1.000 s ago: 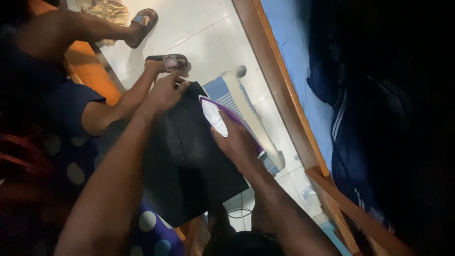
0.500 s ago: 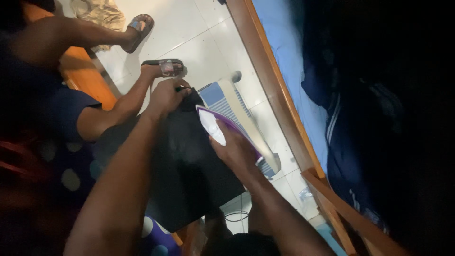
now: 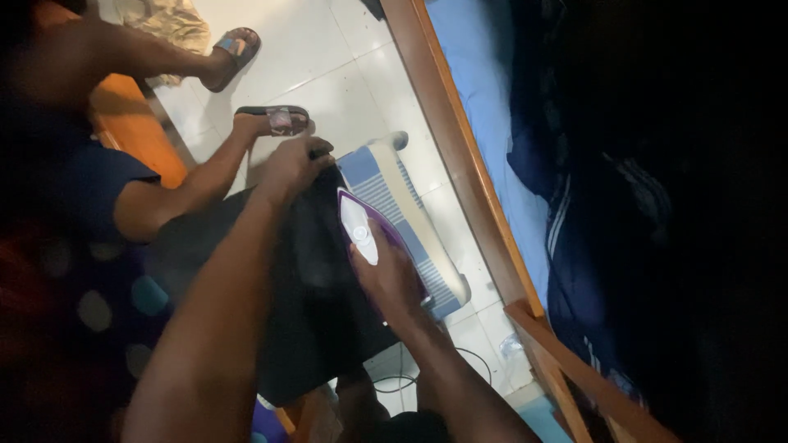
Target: Ironing a garment on an ironing board.
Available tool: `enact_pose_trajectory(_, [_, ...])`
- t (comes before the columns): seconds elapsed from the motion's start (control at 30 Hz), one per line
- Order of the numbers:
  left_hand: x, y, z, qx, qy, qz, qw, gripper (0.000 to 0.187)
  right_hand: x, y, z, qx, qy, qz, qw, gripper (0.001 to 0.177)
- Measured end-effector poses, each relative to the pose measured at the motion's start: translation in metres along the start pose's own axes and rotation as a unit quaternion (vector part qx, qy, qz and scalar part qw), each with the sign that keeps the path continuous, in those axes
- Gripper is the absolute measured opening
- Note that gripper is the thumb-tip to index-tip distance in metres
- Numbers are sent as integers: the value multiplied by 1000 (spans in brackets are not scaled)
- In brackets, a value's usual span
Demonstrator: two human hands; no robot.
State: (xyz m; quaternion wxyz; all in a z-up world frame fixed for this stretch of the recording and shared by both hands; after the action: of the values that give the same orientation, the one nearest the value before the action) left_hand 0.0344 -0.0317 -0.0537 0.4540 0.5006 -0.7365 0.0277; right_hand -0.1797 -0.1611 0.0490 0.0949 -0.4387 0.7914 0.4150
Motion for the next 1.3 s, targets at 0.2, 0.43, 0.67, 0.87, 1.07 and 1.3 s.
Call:
enact_pose_trajectory(0.2, [-8,-12,2,-16,23,-28,999,20,-9,-7,-8,4,-17,12,1000,62])
enact_pose_trajectory(0.43, [-21,-9,9,76,81,-94,989,15,1,-13,4,48,-53,-23,997,62])
enact_pose_trajectory(0.67, [-29,-12,7,109,84,-148,979,14,-1,0,-3,49,-19,-51,997,64])
enact_pose_trajectory(0.87, [-50,-20,11,107,137,-102,979,11,-18,-17,-14,13,-29,-2,1000,65])
enact_pose_trajectory(1.07, [-41,-17,6,141,108,-84,981,11,7,-3,0,53,-38,-63,996,63])
enact_pose_trajectory(1.3, [-24,-5,-1,126,108,-122,979,13,33,34,10,77,36,-92,992,58])
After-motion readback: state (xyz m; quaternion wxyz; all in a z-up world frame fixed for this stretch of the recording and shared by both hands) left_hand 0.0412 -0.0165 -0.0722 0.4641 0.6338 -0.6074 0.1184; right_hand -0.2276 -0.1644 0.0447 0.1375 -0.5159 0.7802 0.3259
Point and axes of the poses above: each hand's wrist, its own y-axis away from the middle knuckle, its own z-axis out of the palm, x = y × z, the point moved 5 cm from there along -y, towards the middle knuckle, and after that the axes turned 5 degrees about y, right-handed, at the moved point
